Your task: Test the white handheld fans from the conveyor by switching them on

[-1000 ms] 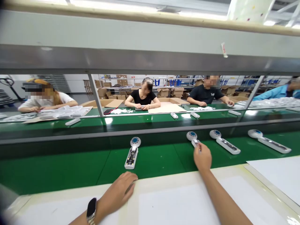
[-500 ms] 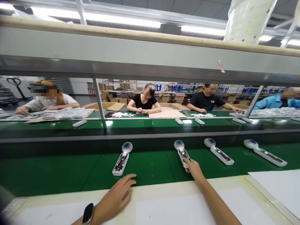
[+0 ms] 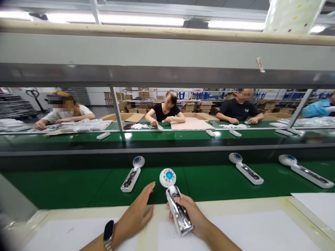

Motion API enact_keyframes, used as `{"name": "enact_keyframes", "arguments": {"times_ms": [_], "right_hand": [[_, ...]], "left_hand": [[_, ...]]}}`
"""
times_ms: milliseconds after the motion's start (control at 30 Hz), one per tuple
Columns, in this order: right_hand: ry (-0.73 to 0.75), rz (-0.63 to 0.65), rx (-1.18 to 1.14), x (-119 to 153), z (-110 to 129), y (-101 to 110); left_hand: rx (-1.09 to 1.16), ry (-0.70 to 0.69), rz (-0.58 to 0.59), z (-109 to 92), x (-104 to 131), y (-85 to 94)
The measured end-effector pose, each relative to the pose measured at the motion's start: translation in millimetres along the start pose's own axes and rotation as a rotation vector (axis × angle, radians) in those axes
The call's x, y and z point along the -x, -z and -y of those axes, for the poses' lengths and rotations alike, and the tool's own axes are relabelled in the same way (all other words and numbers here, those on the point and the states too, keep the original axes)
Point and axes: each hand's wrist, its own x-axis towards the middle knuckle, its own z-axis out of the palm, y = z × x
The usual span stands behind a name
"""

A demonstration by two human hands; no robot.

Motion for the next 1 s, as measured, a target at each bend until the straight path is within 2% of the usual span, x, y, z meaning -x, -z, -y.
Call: {"name": "enact_keyframes", "arguments": {"times_ms": [167,233,400,667,1000], "right_hand": [[-0.047,0.207,0.037,6.0,-2.7,-7.8],[-0.081,0.25,0.035,9.1,-7.3,-12.8],[-0.091,0.244,0.061,14.1,-16.2,-20.0],[-0.09,0.296,0.107,10.8,-17.9,-12.3],[-0.048,0.336,0.083,11.2,-17.6,-15.5]], "left_hand": [[0.023,0.002,-0.029,-4.5,-2.5,3.9],[0.026,0.012,-0.012,-5.9,-3.4,5.1],[-0.008,-0.007,0.019,-5.8,-3.7,5.2],[-0.036,-0.014,0.036,-4.2,-3.8,3.1],[-0.033,-0.016,0.038,-3.7,-2.5,3.7]]}}
